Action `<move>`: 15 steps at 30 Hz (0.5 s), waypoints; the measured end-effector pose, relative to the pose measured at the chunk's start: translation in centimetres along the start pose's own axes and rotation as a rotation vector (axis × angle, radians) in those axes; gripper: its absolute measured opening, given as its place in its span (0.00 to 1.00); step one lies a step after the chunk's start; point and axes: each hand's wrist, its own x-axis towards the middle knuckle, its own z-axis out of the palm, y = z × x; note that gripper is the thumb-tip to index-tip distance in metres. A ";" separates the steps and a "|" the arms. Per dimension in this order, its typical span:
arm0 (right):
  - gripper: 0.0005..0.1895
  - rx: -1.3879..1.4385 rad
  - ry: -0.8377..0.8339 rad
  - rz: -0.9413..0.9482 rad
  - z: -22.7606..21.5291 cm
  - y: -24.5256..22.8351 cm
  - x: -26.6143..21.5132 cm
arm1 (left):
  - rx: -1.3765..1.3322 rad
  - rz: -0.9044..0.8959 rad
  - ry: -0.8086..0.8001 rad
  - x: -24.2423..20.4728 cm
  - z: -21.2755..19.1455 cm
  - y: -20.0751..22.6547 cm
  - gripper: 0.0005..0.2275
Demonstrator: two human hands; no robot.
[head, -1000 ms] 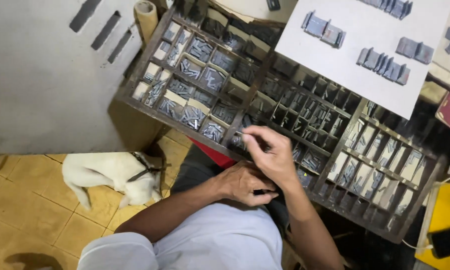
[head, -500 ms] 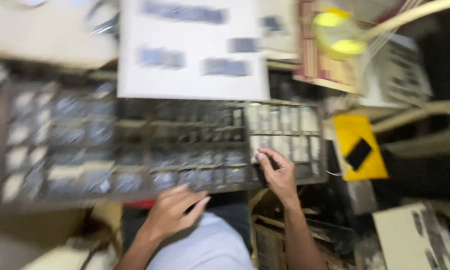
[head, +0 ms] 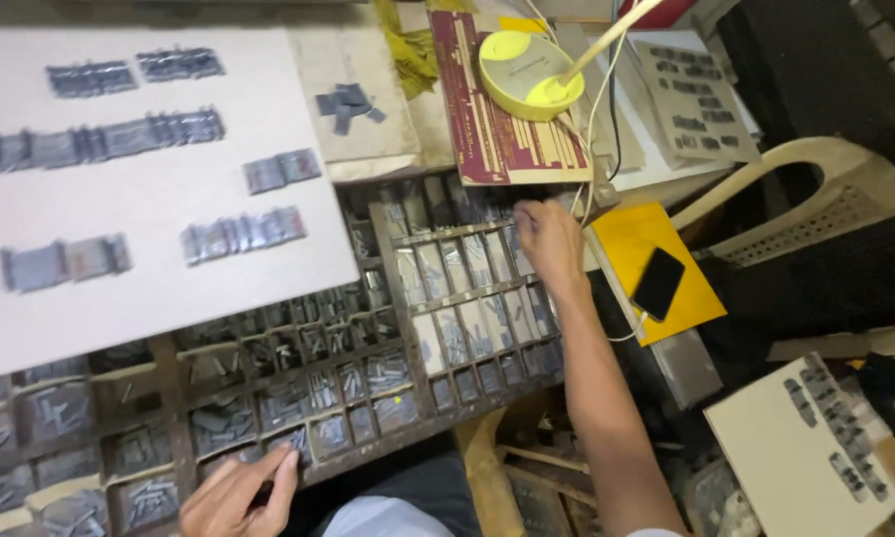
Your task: The person arranges small metal printing type blocks on a white sheet of paper, organizing them into neat rows. They then pick up the blocks and place them into a compartmentalized wooden type case, sorting them into specific slots.
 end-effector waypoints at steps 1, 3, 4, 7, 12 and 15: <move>0.11 0.008 -0.004 0.003 -0.2 -0.6 1.1 | 0.008 -0.001 -0.005 0.1 0.1 0.2 0.04; 0.09 -0.067 -0.325 0.198 -0.6 -1.8 3.1 | 0.094 -0.035 -0.021 0.3 0.3 0.5 0.05; 0.09 -0.061 -0.331 0.200 0.4 -0.6 3.7 | 0.101 -0.037 -0.027 0.6 0.3 0.6 0.05; 0.20 -0.290 -0.351 0.105 2.6 1.0 5.3 | 0.153 -0.070 -0.094 0.5 0.0 0.6 0.06; 0.25 -0.236 -0.365 0.196 1.6 0.5 5.4 | 0.154 0.111 -0.139 -0.2 0.0 -1.7 0.03; 0.11 -0.195 -0.306 0.136 2.0 0.4 4.7 | 0.101 0.126 -0.114 -0.2 0.1 -1.8 0.05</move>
